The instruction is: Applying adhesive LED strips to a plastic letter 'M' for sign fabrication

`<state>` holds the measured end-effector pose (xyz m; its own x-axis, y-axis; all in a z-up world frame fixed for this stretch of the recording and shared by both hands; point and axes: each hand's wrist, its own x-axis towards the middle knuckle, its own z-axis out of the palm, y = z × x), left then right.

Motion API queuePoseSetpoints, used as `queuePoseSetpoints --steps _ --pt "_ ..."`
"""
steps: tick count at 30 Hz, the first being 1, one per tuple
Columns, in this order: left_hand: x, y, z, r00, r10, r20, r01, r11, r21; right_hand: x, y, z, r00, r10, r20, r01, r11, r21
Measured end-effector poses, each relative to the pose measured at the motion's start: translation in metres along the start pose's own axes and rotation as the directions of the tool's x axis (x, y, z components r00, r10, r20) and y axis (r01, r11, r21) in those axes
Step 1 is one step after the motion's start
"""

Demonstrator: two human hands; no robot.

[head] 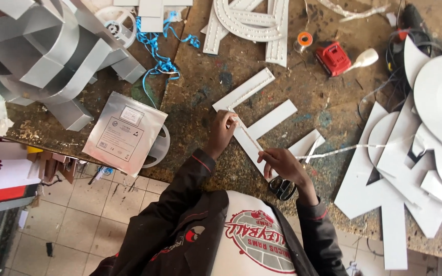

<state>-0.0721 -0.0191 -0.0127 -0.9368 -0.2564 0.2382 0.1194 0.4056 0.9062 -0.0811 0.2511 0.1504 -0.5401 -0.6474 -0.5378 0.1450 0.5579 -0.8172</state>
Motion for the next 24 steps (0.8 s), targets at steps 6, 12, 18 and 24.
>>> queuePoseSetpoints --steps 6,12,18,24 --pt "0.0 -0.014 0.009 1.0 0.011 0.027 -0.015 0.986 0.167 -0.004 -0.013 0.004 0.997 -0.053 0.054 0.05 0.997 0.051" --pt "0.006 -0.032 0.008 0.994 0.012 0.106 -0.016 0.999 0.041 0.007 0.04 -0.005 0.992 0.082 0.096 -0.1 0.975 0.199" --pt "0.004 -0.045 0.015 0.983 0.017 0.181 -0.045 0.988 0.149 0.022 0.077 0.018 0.966 0.254 0.043 -0.257 0.953 0.158" --pt "0.003 -0.042 0.022 0.979 -0.041 0.2 -0.03 0.94 0.341 0.02 0.066 0.019 0.959 0.281 0.042 -0.284 0.949 0.138"
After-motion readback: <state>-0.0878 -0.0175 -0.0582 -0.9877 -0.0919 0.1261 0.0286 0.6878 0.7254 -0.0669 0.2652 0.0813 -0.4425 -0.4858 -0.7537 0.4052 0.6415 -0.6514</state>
